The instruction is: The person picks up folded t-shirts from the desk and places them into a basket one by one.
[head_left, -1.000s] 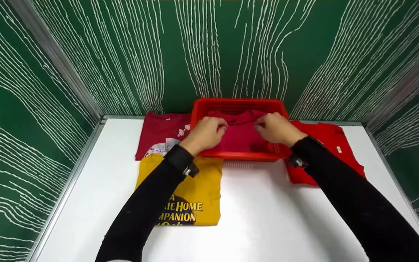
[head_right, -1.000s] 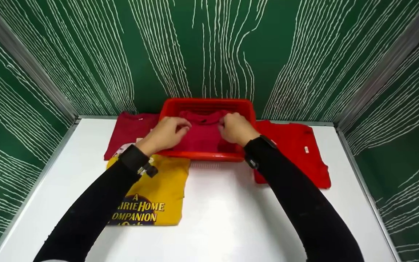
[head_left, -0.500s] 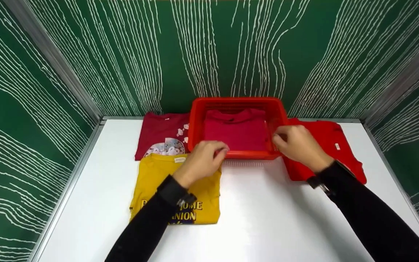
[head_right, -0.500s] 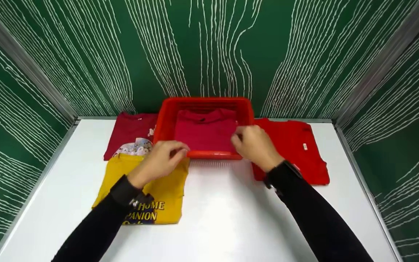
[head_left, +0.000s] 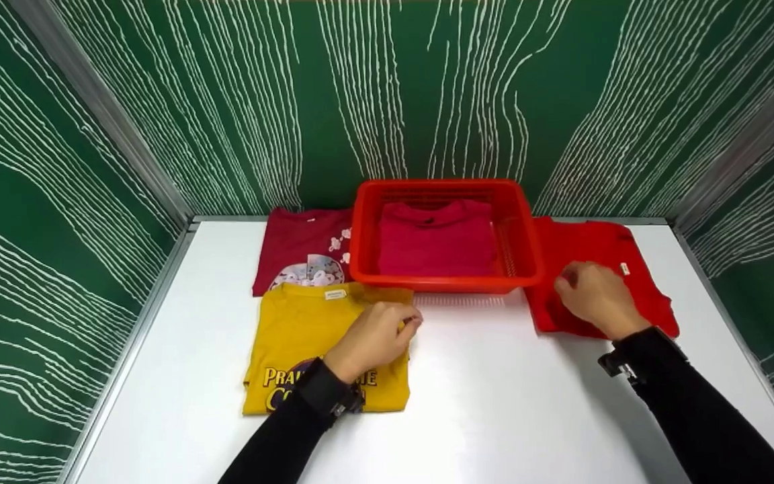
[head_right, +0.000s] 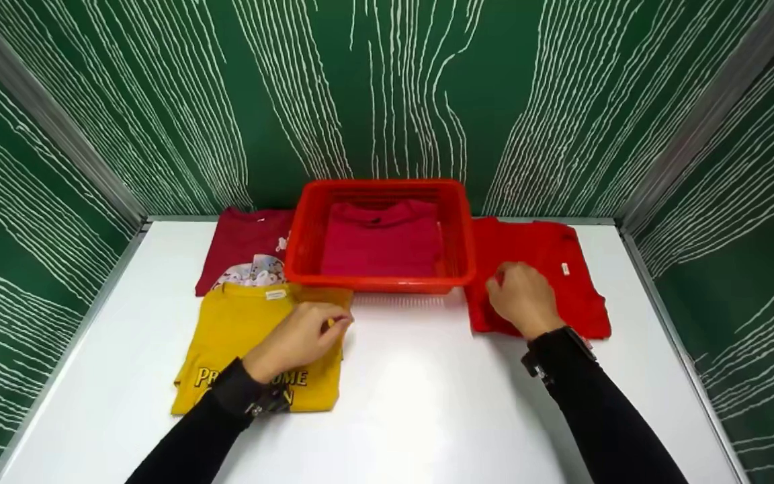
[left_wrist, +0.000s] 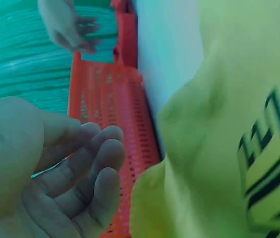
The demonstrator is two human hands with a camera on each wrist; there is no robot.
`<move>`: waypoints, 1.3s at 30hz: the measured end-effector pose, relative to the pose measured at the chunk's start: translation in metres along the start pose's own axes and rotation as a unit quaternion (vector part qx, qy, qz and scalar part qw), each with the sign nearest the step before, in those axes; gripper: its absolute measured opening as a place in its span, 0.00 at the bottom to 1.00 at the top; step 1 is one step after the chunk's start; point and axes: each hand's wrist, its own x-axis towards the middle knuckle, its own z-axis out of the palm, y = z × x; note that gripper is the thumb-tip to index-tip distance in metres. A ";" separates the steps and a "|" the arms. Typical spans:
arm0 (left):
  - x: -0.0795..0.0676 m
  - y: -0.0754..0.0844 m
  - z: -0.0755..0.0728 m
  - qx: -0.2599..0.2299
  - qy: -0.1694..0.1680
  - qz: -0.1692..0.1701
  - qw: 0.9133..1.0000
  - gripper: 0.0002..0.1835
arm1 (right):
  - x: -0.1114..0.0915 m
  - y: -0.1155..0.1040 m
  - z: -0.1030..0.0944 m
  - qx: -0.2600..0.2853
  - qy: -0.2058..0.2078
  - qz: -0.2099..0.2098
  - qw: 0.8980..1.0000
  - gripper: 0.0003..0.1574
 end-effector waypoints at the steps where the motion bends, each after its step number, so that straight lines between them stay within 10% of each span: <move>1: -0.001 0.000 0.002 -0.004 -0.006 -0.003 1.000 0.15 | 0.002 0.004 0.003 -0.011 -0.010 0.007 1.000 0.23; 19: -0.002 -0.005 0.014 0.012 -0.031 -0.036 0.999 0.14 | 0.018 0.018 0.050 -0.093 -0.015 0.043 0.995 0.37; 39: 0.013 0.004 0.015 0.059 -0.045 -0.010 0.997 0.14 | 0.006 0.025 0.042 -0.107 -0.049 0.025 0.993 0.47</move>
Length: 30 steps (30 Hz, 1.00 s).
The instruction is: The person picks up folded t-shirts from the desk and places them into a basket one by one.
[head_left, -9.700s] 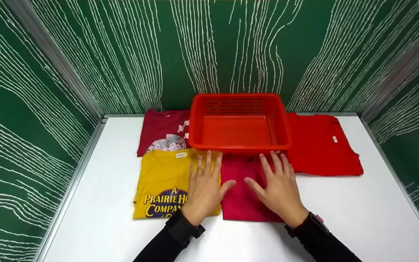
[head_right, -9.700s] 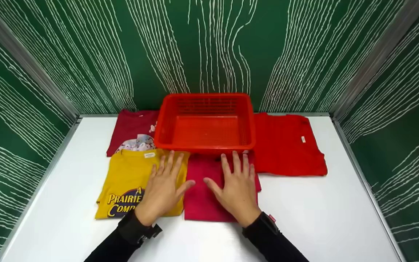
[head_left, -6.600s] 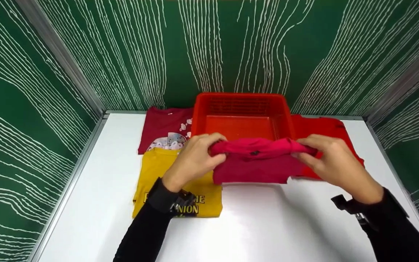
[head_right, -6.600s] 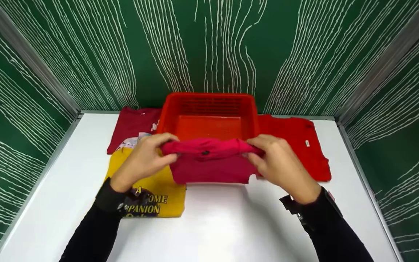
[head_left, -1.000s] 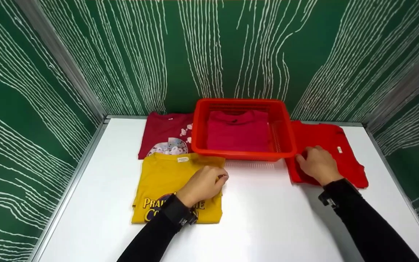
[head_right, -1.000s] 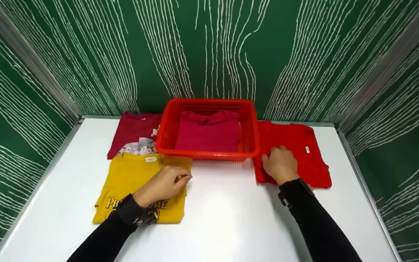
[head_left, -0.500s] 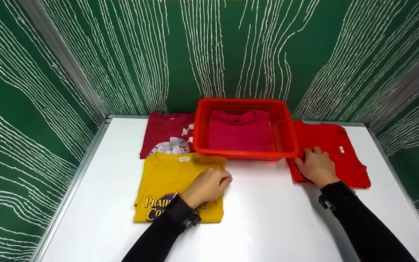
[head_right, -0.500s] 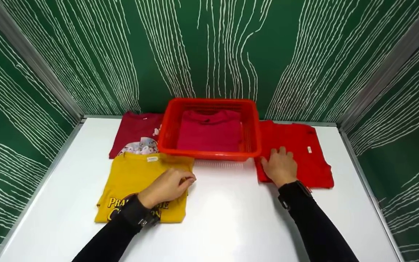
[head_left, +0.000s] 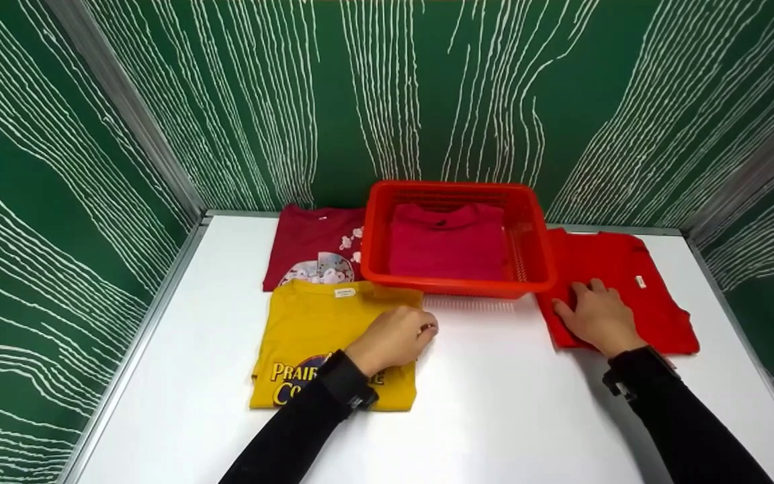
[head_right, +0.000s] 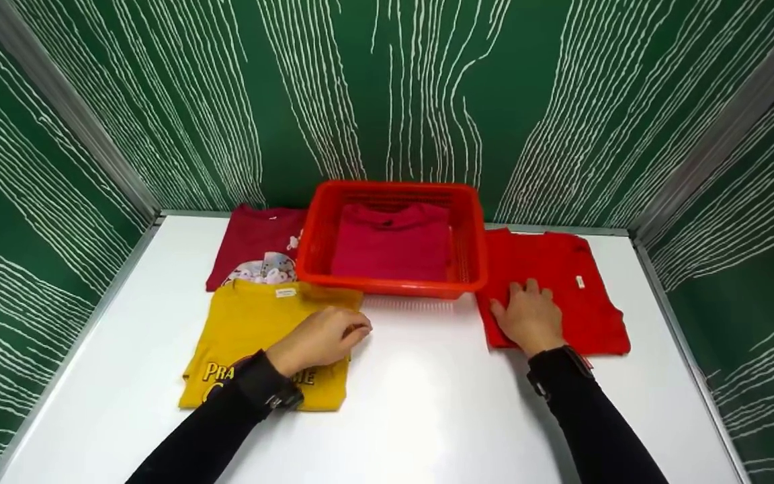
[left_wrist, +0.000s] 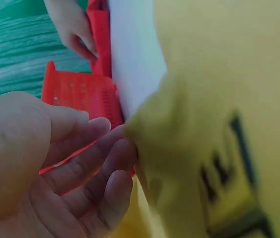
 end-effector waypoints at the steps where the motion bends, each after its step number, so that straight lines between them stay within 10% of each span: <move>1: 0.002 0.002 0.001 0.005 -0.001 0.006 1.000 0.14 | -0.001 0.000 0.000 -0.002 0.001 -0.002 1.000 0.47; 30: 0.044 0.050 0.031 0.120 -0.045 0.095 0.987 0.11 | -0.072 0.017 0.005 -0.033 -0.013 -0.071 0.997 0.47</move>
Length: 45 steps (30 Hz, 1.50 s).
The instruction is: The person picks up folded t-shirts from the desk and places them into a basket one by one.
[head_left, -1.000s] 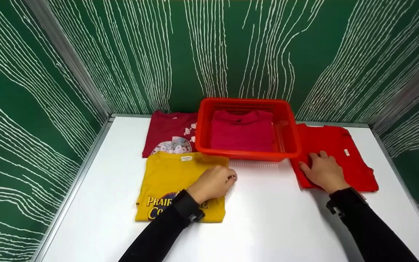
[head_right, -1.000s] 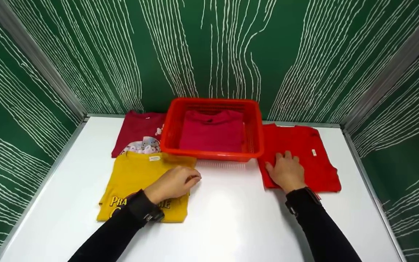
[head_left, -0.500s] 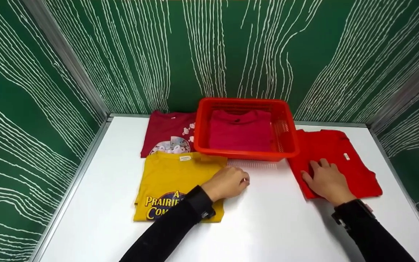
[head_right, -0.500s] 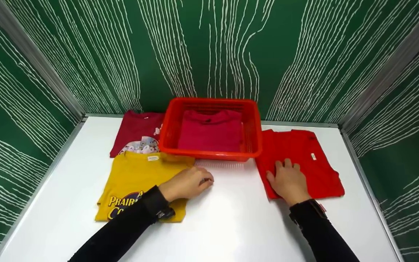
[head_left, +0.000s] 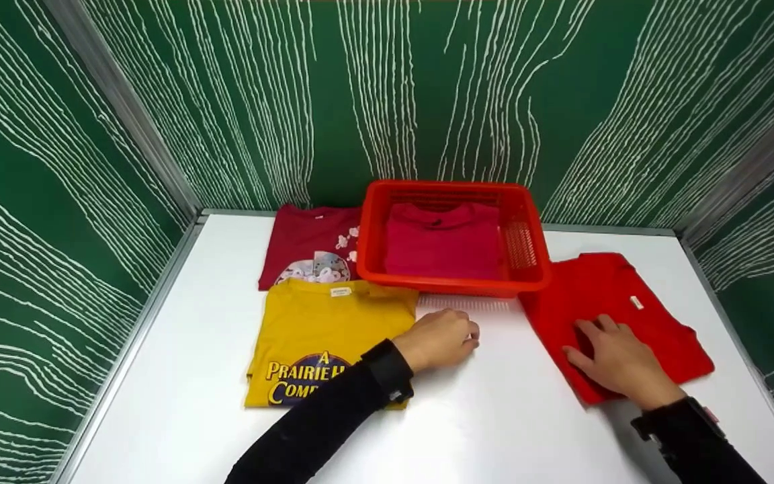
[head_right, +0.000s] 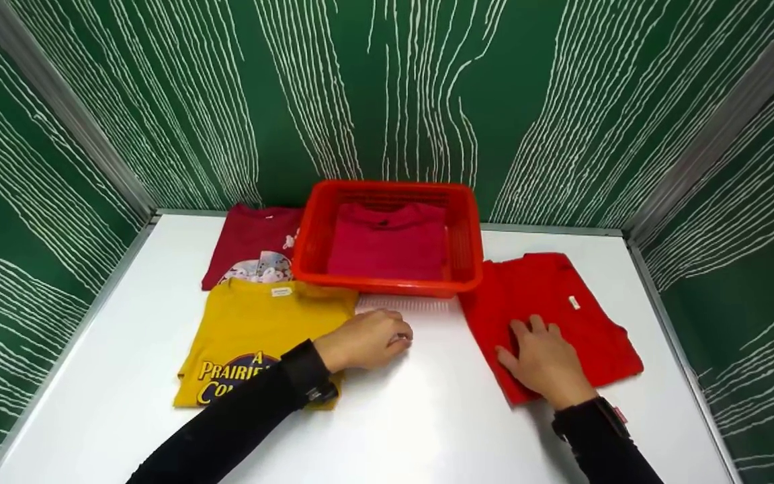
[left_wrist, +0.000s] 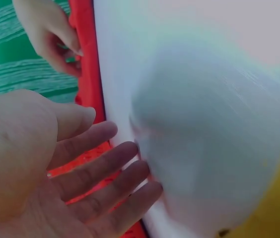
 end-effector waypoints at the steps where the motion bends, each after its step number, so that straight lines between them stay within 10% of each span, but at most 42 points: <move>1: 0.001 0.001 0.000 0.005 0.001 0.000 1.000 0.11 | -0.002 0.000 0.000 -0.002 -0.003 -0.002 1.000 0.47; 12: 0.013 0.019 0.009 0.024 0.007 0.002 1.000 0.11 | -0.020 -0.008 0.005 -0.022 -0.001 -0.010 1.000 0.42; 21: 0.043 0.047 0.022 0.025 -0.033 -0.012 0.999 0.31 | -0.029 -0.001 0.010 0.077 0.097 0.057 0.991 0.37; 45: 0.061 0.066 0.024 0.091 -0.030 0.023 0.995 0.31 | -0.044 0.036 -0.007 0.068 -0.002 0.036 0.997 0.41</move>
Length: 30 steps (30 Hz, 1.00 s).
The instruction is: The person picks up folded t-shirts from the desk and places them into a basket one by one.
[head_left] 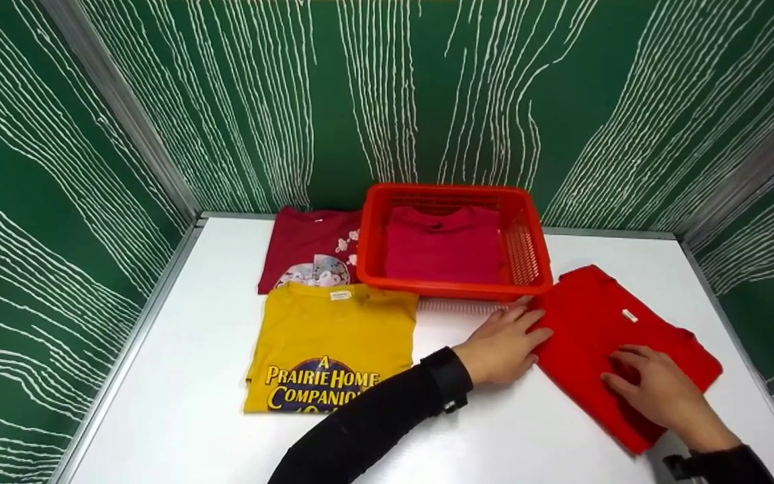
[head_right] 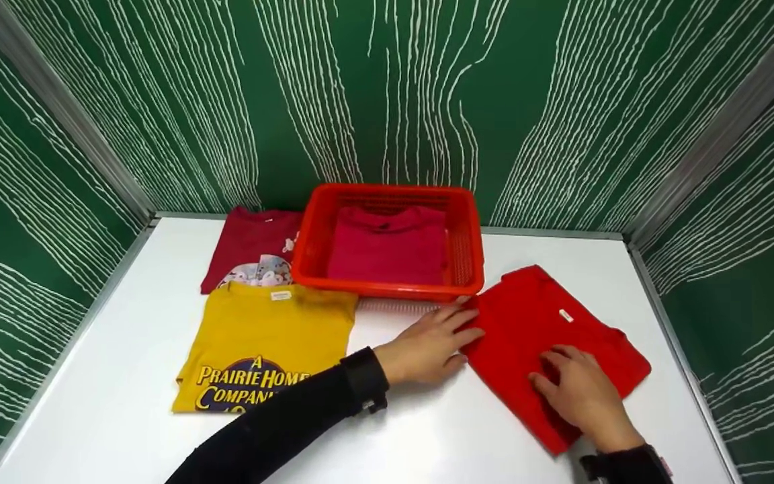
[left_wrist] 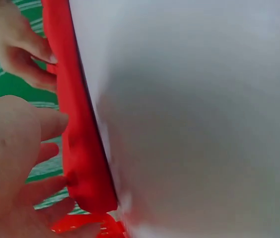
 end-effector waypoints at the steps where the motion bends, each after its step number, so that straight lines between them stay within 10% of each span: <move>1: 0.003 -0.001 -0.001 -0.006 -0.012 -0.005 1.000 0.32 | 0.001 -0.002 0.000 0.001 0.007 0.011 1.000 0.40; 9: 0.011 0.001 0.001 -0.014 -0.053 -0.023 0.998 0.30 | 0.011 -0.007 0.001 -0.014 0.030 0.050 0.998 0.42; 21: -0.017 0.032 0.005 0.054 -0.077 0.042 0.995 0.31 | 0.017 0.011 -0.004 -0.014 0.005 -0.016 1.000 0.37; 26: -0.003 0.034 0.003 0.061 -0.033 0.027 0.997 0.28 | 0.026 0.018 -0.014 -0.010 0.067 0.007 0.998 0.35; 30: 0.012 0.031 0.006 0.044 -0.052 -0.005 0.998 0.34 | 0.033 0.027 -0.019 -0.032 0.017 0.042 0.998 0.47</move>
